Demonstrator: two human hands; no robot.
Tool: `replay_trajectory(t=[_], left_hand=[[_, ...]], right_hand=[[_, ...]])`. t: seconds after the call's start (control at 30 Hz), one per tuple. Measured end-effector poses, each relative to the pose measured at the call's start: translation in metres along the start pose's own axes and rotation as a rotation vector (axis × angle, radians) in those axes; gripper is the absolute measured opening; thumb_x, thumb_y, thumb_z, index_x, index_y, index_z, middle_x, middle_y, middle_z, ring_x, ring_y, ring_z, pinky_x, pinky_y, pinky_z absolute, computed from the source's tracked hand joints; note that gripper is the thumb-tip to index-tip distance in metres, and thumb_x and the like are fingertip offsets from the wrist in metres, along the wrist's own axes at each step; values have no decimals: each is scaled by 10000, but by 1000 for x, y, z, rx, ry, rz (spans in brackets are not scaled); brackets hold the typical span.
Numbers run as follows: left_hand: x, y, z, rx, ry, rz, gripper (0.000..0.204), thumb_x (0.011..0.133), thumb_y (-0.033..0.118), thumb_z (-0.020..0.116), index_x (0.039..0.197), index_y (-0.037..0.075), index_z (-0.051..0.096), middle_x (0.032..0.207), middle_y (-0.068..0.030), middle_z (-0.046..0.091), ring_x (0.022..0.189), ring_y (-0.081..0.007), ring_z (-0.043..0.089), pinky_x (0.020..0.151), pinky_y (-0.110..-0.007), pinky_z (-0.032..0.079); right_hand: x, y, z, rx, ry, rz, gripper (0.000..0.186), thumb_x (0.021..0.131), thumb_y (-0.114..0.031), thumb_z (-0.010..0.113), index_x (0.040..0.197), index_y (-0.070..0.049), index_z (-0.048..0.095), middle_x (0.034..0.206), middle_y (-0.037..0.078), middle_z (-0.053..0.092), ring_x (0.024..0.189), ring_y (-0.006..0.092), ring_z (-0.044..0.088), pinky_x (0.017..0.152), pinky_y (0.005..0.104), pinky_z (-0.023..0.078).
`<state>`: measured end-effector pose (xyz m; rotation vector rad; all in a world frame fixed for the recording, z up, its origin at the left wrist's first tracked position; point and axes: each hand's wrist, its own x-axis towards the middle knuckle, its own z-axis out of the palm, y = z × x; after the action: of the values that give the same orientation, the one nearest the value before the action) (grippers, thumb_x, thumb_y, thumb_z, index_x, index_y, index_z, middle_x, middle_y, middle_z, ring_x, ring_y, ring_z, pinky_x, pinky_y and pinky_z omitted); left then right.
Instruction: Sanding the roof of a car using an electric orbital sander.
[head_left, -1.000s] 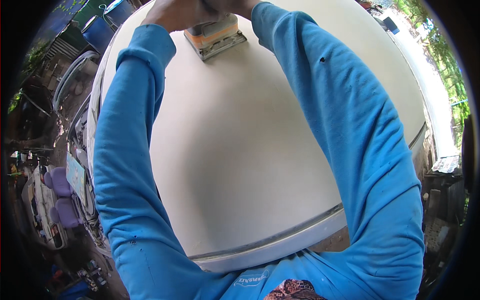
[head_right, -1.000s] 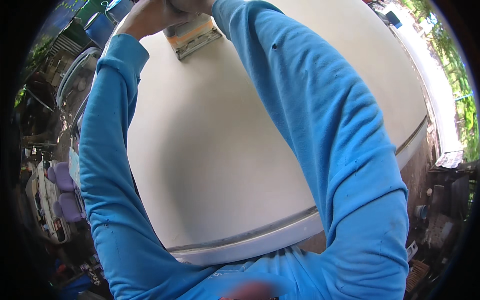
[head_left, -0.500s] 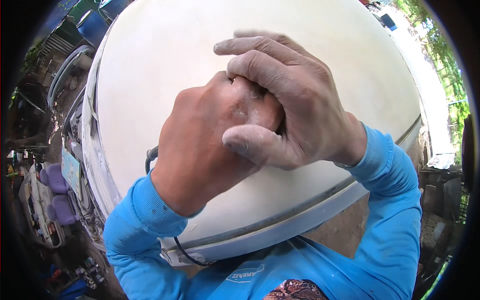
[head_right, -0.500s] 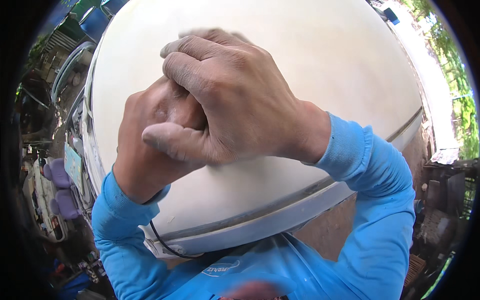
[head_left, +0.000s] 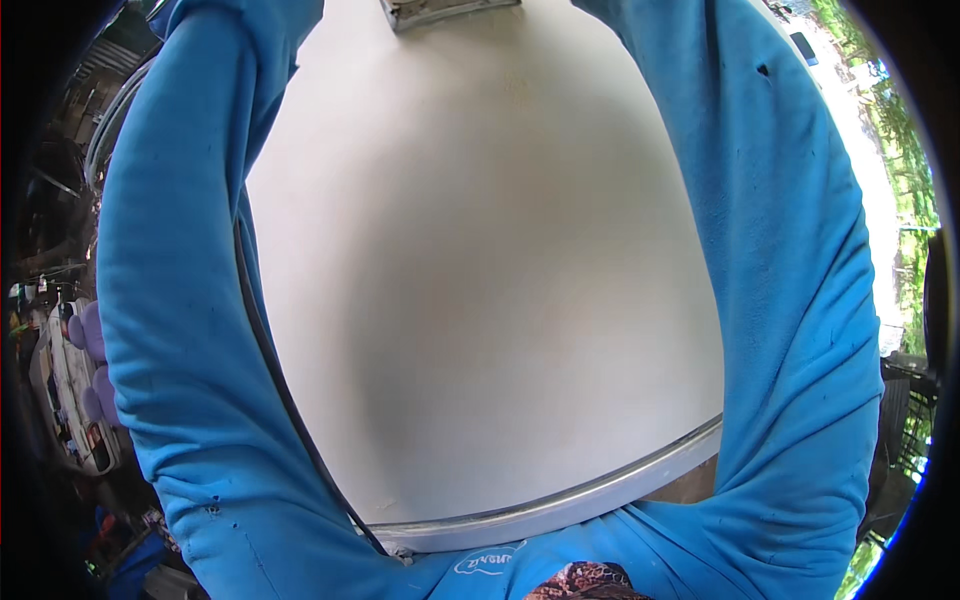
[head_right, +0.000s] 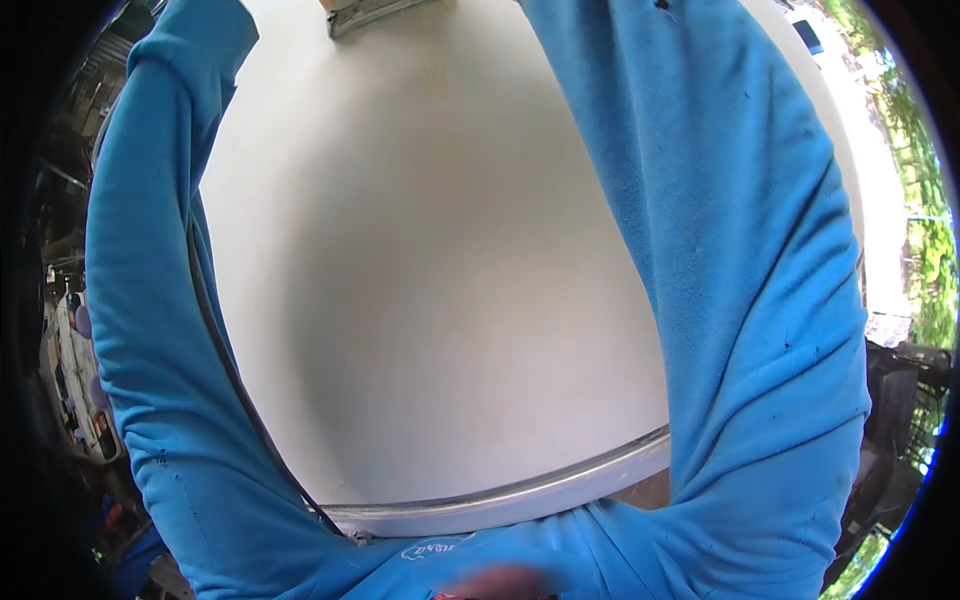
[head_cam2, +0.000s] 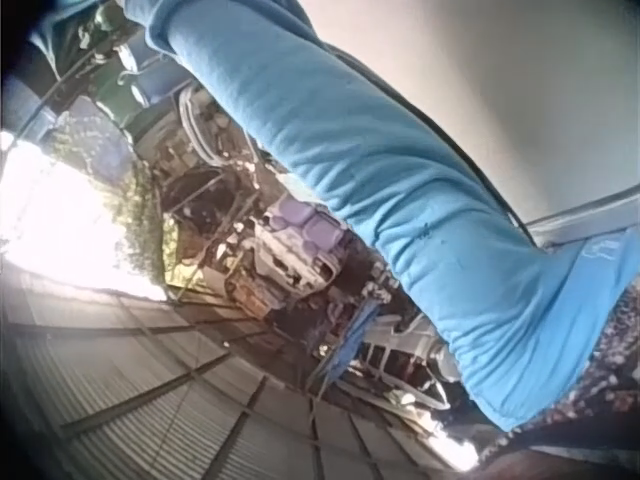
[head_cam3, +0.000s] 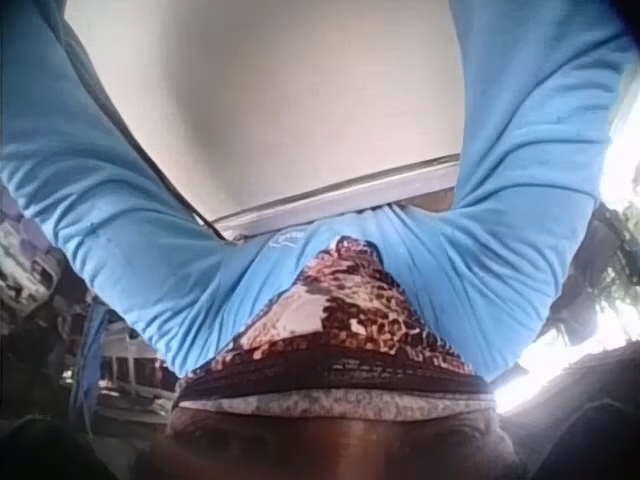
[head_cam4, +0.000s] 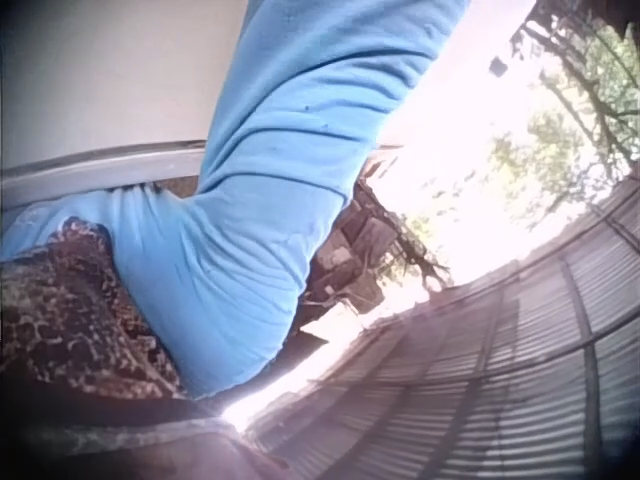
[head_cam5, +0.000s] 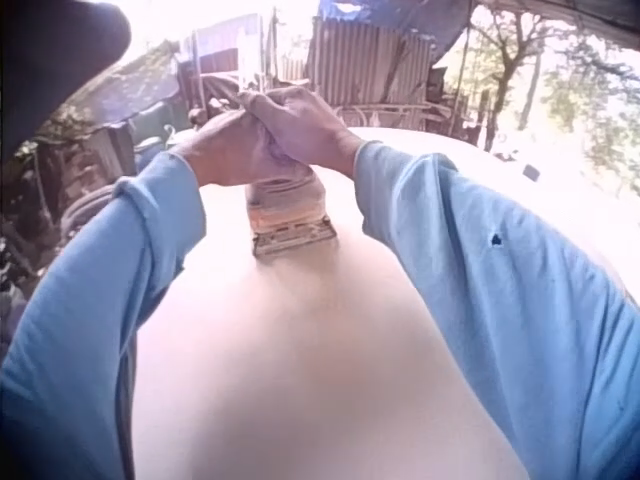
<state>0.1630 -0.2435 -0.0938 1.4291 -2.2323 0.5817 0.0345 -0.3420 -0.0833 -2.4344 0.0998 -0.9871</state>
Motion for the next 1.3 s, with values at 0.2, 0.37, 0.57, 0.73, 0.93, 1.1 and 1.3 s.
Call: replay_trajectory(t=[0.2, 0.37, 0.57, 0.73, 0.93, 1.1, 1.3], left_hand=[[-3, -9, -17, 362, -90, 37, 417, 823, 440, 798, 1012, 75, 725, 974, -156, 724, 934, -325, 708, 815, -428, 569], [-54, 78, -62, -37, -34, -171, 419, 742, 401, 852, 996, 92, 727, 882, -135, 731, 791, -358, 704, 699, -466, 566], [-100, 203, -111, -210, 117, -207, 297, 720, 281, 824, 902, 101, 674, 773, -106, 672, 697, -316, 685, 593, -440, 553], [-115, 249, -137, -313, -137, -334, 360, 670, 213, 808, 983, 104, 670, 921, -114, 671, 822, -328, 685, 656, -425, 574], [-100, 137, -88, -94, -40, -209, 479, 695, 311, 858, 1081, 99, 669, 968, -128, 711, 795, -346, 702, 679, -449, 569], [-64, 22, -50, -5, -24, -136, 479, 713, 324, 856, 1090, 86, 681, 1011, -138, 713, 874, -339, 696, 762, -442, 557], [-25, -65, -24, 39, -8, -100, 480, 735, 339, 854, 1101, 72, 696, 1063, -150, 716, 969, -330, 689, 862, -433, 542]], right_hand=[[9, -10, 11, 85, 78, 28, 493, 990, -429, 525, 875, 6, 726, 821, 161, 736, 774, 241, 716, 770, 389, 561], [-57, -97, 10, 12, 119, 118, 462, 971, -391, 564, 860, 32, 715, 727, 217, 698, 688, 277, 706, 700, 402, 556], [-145, -192, -2, -28, 76, -11, 446, 871, -413, 700, 921, 27, 649, 799, 193, 616, 668, 307, 624, 622, 385, 498], [-177, -224, -7, -17, 37, -185, 509, 864, -453, 702, 937, 48, 640, 824, 181, 616, 715, 269, 615, 620, 365, 487], [-103, -141, 17, 78, 67, -70, 426, 951, -383, 636, 876, 35, 670, 689, 137, 630, 658, 186, 638, 603, 350, 509], [-5, -52, 43, 126, 93, -130, 530, 1009, -429, 565, 812, 50, 680, 674, 130, 672, 624, 196, 636, 601, 376, 529], [75, 27, 61, 56, 83, -1, 556, 1017, -483, 523, 1013, 30, 737, 904, 198, 749, 852, 259, 723, 799, 393, 555]])
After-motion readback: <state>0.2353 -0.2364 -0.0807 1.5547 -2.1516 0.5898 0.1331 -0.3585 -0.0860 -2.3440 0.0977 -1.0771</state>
